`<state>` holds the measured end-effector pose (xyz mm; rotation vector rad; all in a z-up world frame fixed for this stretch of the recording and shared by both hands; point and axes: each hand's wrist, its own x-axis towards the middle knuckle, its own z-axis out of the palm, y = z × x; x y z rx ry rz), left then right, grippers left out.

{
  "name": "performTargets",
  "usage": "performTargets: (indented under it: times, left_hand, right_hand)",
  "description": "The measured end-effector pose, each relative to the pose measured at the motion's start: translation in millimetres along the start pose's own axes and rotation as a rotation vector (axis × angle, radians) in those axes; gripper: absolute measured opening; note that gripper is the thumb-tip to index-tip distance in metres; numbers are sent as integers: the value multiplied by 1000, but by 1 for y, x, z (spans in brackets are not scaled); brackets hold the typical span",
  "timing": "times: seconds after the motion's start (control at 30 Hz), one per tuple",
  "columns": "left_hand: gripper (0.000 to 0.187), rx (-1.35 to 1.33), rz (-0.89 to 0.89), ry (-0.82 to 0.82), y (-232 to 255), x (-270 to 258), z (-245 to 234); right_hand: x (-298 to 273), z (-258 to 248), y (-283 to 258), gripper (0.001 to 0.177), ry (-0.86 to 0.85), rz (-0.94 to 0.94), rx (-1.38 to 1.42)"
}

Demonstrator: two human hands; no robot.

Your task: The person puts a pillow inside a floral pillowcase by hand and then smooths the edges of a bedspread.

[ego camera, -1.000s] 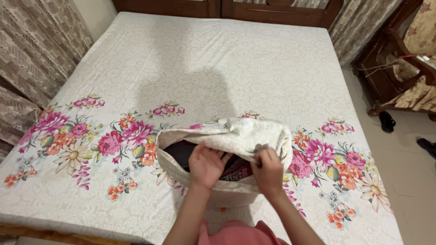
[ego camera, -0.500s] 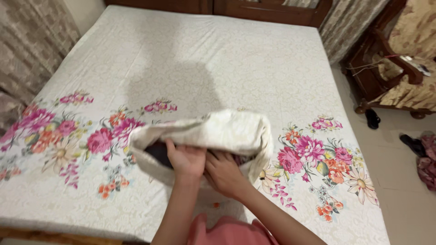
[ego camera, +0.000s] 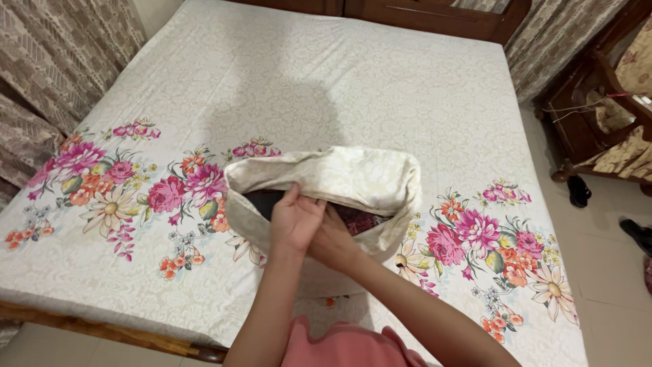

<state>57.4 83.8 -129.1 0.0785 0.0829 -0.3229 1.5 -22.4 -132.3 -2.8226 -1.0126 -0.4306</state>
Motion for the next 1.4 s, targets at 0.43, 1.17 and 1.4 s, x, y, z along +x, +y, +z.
performTargets:
  times: [0.43,1.17,1.4]
  left_hand:
    - [63,-192,100,234,6,-24,33]
    - [14,2335,992,206,-33,-98,-32]
    - [21,2780,338,-135,-34,-71,11]
  right_hand:
    - [10,16,44,70,32,533,70]
    - [-36,-31,-5,48,-71,467,170]
    - [-76,-15,28,31,579,399,337]
